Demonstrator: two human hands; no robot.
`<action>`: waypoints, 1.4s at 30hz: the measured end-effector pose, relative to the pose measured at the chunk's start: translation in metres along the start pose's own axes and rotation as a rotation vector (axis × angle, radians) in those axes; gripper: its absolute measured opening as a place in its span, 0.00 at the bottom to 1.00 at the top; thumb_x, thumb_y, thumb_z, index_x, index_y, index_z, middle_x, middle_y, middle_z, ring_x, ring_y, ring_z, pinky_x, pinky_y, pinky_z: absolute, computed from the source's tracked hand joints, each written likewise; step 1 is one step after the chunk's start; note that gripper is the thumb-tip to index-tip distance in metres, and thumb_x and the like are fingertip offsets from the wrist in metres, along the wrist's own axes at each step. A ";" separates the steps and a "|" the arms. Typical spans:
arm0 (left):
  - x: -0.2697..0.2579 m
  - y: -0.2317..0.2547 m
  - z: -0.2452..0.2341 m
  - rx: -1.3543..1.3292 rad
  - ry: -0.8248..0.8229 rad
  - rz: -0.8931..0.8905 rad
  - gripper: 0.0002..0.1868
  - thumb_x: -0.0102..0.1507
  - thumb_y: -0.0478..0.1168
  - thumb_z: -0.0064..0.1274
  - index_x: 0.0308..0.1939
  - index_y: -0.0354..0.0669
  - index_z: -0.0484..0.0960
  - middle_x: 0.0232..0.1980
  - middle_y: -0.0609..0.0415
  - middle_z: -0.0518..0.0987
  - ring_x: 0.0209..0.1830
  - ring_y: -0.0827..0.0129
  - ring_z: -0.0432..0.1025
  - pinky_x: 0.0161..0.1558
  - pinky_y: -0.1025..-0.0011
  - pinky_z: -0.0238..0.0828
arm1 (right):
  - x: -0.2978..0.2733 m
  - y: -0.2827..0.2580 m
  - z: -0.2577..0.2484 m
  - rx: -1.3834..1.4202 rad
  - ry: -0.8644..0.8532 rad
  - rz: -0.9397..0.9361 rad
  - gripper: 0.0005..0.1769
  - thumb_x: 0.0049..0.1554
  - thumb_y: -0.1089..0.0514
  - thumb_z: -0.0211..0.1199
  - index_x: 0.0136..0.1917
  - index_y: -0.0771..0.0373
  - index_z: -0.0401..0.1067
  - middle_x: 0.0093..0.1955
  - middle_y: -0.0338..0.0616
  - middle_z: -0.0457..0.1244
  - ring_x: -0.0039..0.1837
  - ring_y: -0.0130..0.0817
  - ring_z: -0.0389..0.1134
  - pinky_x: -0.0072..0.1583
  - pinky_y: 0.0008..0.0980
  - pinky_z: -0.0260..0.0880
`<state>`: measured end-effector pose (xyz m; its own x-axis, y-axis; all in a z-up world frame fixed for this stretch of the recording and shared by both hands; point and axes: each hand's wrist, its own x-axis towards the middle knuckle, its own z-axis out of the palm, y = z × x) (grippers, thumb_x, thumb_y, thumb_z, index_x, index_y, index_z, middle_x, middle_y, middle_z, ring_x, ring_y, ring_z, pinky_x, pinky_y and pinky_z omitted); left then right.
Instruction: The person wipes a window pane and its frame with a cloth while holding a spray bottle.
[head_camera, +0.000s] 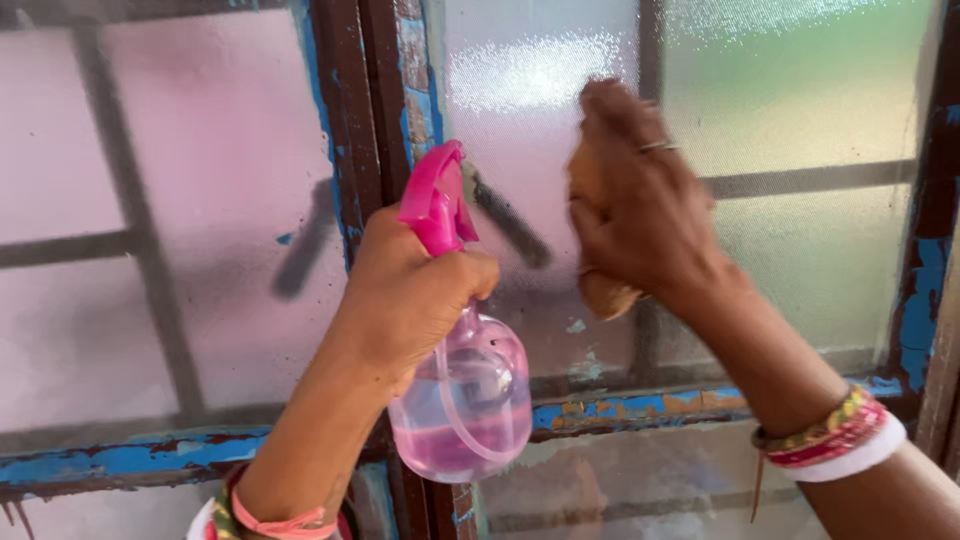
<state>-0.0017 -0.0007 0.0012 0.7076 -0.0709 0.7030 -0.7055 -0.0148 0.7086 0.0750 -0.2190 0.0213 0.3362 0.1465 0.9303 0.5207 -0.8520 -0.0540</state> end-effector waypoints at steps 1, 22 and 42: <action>-0.001 0.000 0.000 -0.003 -0.001 -0.003 0.08 0.46 0.26 0.54 0.27 0.37 0.74 0.23 0.60 0.70 0.21 0.76 0.64 0.22 0.71 0.60 | -0.003 0.011 -0.004 -0.002 -0.003 0.001 0.44 0.51 0.62 0.59 0.79 0.67 0.53 0.78 0.52 0.50 0.63 0.56 0.64 0.58 0.49 0.74; -0.002 0.003 0.003 0.073 0.020 0.026 0.12 0.46 0.26 0.54 0.33 0.37 0.73 0.24 0.59 0.69 0.22 0.75 0.63 0.23 0.69 0.60 | -0.008 0.030 0.005 -0.098 0.265 -0.288 0.43 0.51 0.65 0.63 0.78 0.71 0.55 0.78 0.57 0.52 0.79 0.59 0.55 0.78 0.50 0.59; -0.001 0.001 0.006 0.028 0.007 0.020 0.14 0.46 0.25 0.54 0.35 0.35 0.73 0.25 0.58 0.68 0.23 0.74 0.63 0.24 0.69 0.60 | -0.012 0.036 0.008 -0.097 0.330 -0.142 0.42 0.48 0.68 0.63 0.76 0.76 0.59 0.70 0.60 0.50 0.66 0.53 0.55 0.60 0.48 0.69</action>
<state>-0.0031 -0.0067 0.0006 0.6937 -0.0644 0.7174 -0.7201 -0.0413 0.6926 0.0960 -0.2471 0.0057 -0.0138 0.1101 0.9938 0.4621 -0.8807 0.1040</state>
